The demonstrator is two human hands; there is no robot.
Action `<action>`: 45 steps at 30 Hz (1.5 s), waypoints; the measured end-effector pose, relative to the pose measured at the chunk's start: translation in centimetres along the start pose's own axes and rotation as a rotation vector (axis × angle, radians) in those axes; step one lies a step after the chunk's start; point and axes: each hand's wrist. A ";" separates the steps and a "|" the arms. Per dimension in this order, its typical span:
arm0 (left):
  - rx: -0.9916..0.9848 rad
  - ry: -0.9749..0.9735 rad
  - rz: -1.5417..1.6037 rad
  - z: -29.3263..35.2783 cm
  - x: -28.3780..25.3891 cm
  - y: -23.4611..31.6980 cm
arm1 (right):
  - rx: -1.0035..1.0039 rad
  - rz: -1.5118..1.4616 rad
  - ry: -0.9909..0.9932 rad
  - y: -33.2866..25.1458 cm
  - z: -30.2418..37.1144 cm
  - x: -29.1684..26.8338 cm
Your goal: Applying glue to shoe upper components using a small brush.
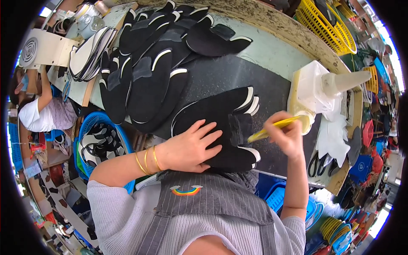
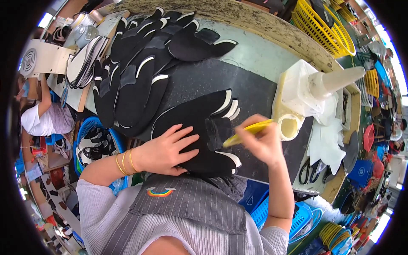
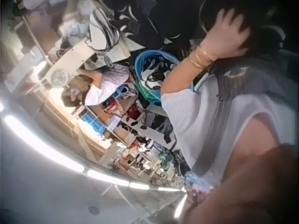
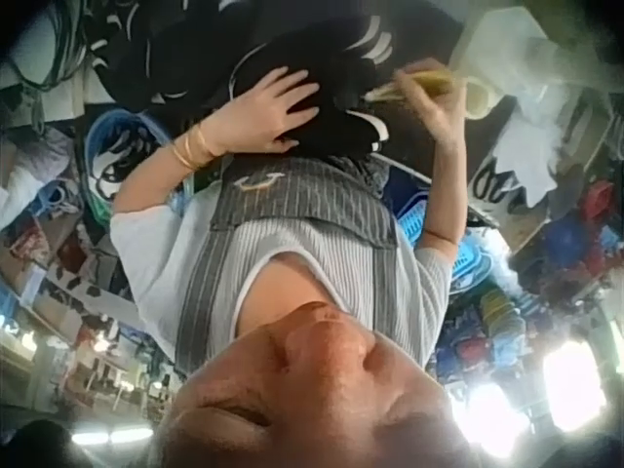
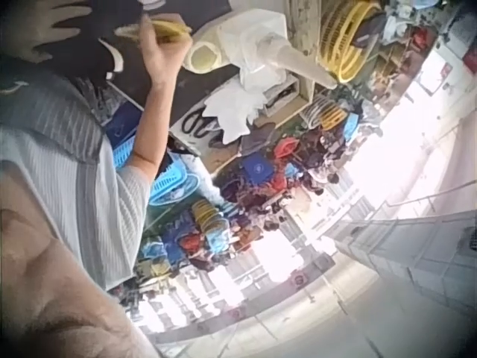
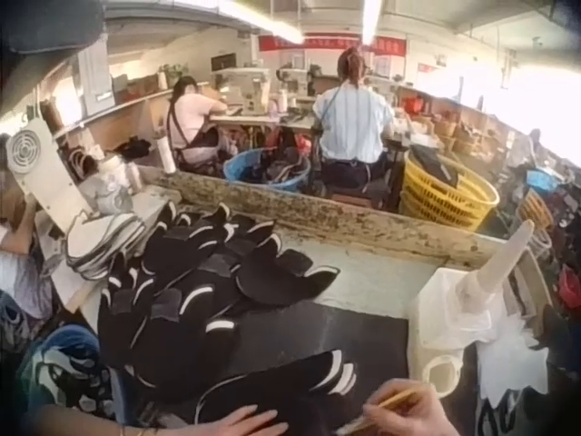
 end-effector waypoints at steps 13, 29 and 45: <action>-0.040 0.013 -0.030 -0.2 0.0 0.3 | -0.084 -0.041 0.023 3.6 -2.4 0.8; -0.033 0.062 0.047 0.0 0.2 0.1 | -0.066 -0.033 -0.080 4.3 1.7 0.3; -0.171 0.470 0.866 2.5 -5.8 0.3 | -0.325 -0.076 0.575 2.7 6.4 -4.2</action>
Point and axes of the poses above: each hand's wrist, its own z-axis away from the middle knuckle, its own x-axis out of the palm, y = z × x, and after that the axes turned 11 degrees about -y, right-handed
